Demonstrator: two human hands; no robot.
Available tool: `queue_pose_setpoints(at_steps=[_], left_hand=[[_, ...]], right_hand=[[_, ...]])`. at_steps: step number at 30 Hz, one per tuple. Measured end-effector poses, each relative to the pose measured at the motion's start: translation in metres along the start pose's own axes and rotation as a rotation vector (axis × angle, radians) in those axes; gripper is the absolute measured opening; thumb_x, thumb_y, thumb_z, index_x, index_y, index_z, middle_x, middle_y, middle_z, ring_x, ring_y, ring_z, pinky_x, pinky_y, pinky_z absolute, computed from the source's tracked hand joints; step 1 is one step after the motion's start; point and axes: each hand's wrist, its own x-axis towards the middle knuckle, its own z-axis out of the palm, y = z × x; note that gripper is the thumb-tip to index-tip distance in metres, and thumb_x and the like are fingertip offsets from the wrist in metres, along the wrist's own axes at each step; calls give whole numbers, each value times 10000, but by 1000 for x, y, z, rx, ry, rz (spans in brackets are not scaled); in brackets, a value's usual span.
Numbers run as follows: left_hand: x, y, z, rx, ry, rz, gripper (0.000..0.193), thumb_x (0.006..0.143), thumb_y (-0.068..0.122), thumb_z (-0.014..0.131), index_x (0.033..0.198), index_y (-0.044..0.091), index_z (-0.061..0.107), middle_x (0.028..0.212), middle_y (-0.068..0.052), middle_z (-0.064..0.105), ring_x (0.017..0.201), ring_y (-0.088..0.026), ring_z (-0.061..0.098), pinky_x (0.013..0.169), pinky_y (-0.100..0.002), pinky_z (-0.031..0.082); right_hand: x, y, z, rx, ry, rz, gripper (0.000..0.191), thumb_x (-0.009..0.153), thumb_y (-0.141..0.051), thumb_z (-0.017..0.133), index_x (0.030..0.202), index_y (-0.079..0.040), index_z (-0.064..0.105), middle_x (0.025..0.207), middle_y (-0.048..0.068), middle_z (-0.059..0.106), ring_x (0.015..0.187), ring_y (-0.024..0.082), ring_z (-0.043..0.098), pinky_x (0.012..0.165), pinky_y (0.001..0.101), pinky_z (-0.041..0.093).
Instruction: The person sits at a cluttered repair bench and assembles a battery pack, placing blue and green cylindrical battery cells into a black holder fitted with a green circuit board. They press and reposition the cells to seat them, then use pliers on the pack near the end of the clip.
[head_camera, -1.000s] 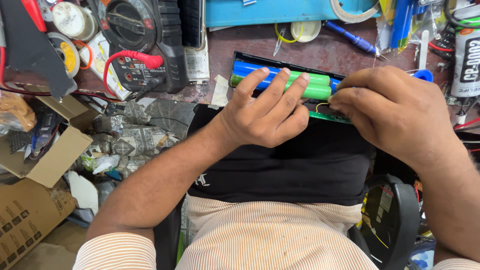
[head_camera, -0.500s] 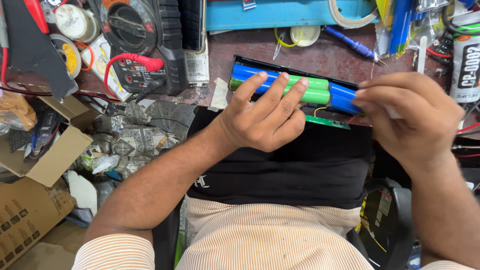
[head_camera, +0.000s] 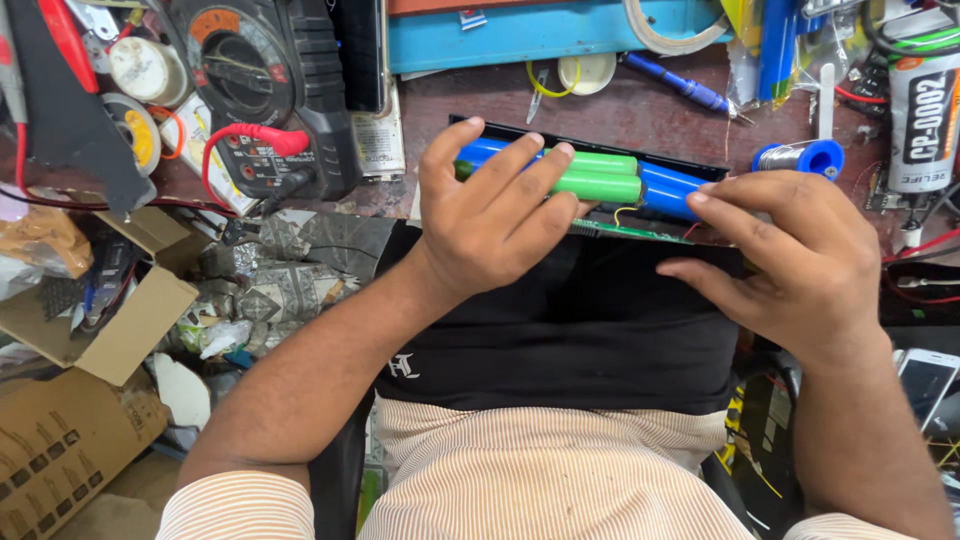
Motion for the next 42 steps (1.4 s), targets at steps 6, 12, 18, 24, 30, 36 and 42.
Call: queue_pose_setpoints(at_steps=[6,12,18,24,30,36,42], left_hand=[[3,-1,-3,-111,-48,-111,182,1011,287,783,1003,151,663,1093,16,735,1064,-163,691,1120,-482,342],[8,-3,-8,-108,-86,-64,194,970,278,820,1002,155,674,1086,19,724,1060,-170,685,1121,-500,350],[5,-12,-17,-140,-122,40,292,939,403,798,1016,152,669,1123,-16,715,1070,-199,685,1109,-533,350],[-10,-14,-8,-374,219,-75,341,1083,463,469,1017,130,500,1125,-117,642,1020,-283,691,998,-506,408],[-20,-15,3,-468,411,-154,240,1066,361,430,1006,131,466,1062,-123,539,923,-278,564,855,-468,446],[-17,-15,4,-525,504,-255,252,1065,361,419,1011,117,457,1076,-127,543,933,-263,556,868,-459,447],[-15,-15,-8,-445,351,-220,250,1069,317,391,991,111,510,1027,-118,567,930,-278,573,881,-486,437]], right_hand=[[-4,-4,7,-52,22,42,363,830,-12,888,1160,-51,741,1099,100,718,921,267,694,775,355,544],[-5,-2,9,2,84,17,322,788,6,876,1075,-18,732,996,119,704,875,288,687,738,385,529],[-4,-2,11,16,105,10,313,778,-2,888,1046,-12,727,958,121,701,830,283,680,711,382,514],[-5,1,10,7,96,-27,295,820,-14,907,1060,-18,738,996,109,705,894,279,701,724,349,542],[-6,6,12,5,83,-74,294,765,-38,913,1005,3,749,975,128,716,874,295,708,766,377,573],[-8,9,14,-110,103,-164,301,830,-83,958,1060,-17,775,1042,102,728,927,273,726,806,346,598],[-2,-3,30,-105,238,-250,357,710,-320,919,866,-35,769,926,107,729,871,295,693,729,386,580]])
